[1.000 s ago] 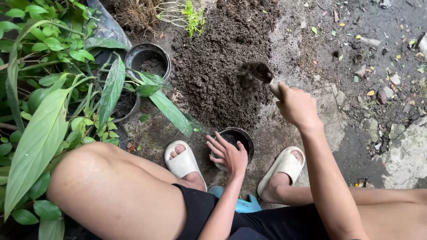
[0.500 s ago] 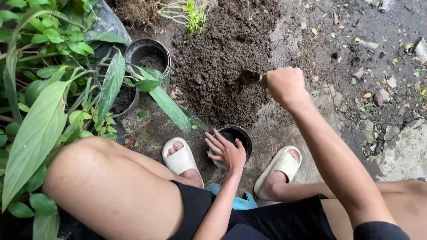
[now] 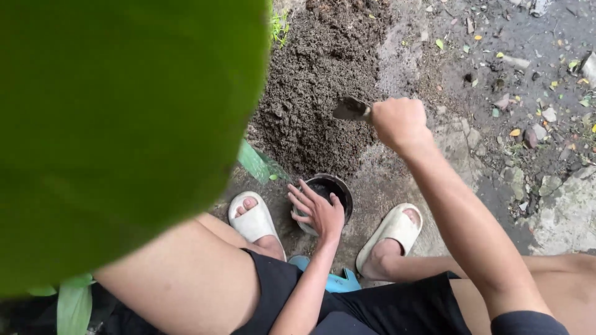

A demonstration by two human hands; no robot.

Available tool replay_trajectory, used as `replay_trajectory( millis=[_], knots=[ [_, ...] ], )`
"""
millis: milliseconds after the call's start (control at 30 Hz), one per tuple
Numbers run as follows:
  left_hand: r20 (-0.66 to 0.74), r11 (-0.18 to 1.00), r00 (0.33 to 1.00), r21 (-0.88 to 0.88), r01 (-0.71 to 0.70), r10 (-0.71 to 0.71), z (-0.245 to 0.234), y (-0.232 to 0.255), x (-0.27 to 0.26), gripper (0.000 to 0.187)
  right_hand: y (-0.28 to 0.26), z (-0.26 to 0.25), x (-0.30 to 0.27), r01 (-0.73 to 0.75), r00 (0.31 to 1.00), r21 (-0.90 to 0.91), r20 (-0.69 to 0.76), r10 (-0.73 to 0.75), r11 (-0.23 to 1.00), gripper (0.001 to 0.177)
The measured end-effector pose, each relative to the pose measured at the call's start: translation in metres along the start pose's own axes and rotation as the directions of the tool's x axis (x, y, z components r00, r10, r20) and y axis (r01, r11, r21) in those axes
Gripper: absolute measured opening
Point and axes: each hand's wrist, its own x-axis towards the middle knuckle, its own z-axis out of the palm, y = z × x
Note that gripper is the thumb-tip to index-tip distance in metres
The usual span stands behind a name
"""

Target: Filling small plastic pots with soil using a hand trowel

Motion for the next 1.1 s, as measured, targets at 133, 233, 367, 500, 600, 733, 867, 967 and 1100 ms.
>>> replay_trajectory(
  millis=[133,233,367,500,600,733,867,967,1100],
  knots=[
    [0.011,0.999,1.0,-0.036,0.008,-0.008,0.004,-0.001,0.006,0.094,-0.065,0.011,0.006,0.02,1.0,0.009,-0.018,-0.02,1.0,0.011],
    [0.033,0.999,0.999,-0.033,0.005,-0.004,0.002,-0.004,0.001,0.094,-0.11,0.065,0.014,0.08,0.997,0.025,-0.022,-0.08,0.996,0.029],
    [0.013,1.0,1.0,-0.021,-0.012,0.012,0.001,-0.001,0.002,0.093,-0.072,0.055,0.027,0.136,0.989,0.033,-0.066,-0.134,0.99,0.017],
    [0.019,0.998,1.0,-0.057,0.001,0.0,0.001,-0.001,0.004,0.093,-0.029,0.012,0.022,0.08,0.994,-0.007,-0.075,-0.08,0.997,0.018],
    [0.026,0.999,1.0,-0.033,0.011,-0.01,0.002,-0.001,0.004,0.094,-0.046,0.017,0.015,0.057,0.998,0.019,0.027,-0.058,0.998,0.028],
    [0.0,1.0,1.0,0.016,-0.003,0.003,0.029,-0.02,0.011,0.078,-0.058,0.05,0.035,0.067,0.996,0.054,0.06,-0.07,0.996,0.022],
    [0.035,0.999,0.999,-0.042,-0.013,0.015,0.002,-0.005,0.001,0.093,-0.041,0.072,0.038,0.058,0.993,0.074,0.103,-0.066,0.996,0.019],
    [0.041,0.998,0.999,-0.06,0.013,-0.011,-0.003,0.0,0.002,0.094,-0.036,0.026,0.019,0.074,0.997,0.059,0.022,-0.076,0.996,0.022],
    [0.05,0.999,0.999,-0.038,-0.015,0.017,-0.003,-0.001,0.001,0.09,-0.071,0.055,0.017,0.089,0.995,0.02,0.041,-0.09,0.996,0.021]
  ],
)
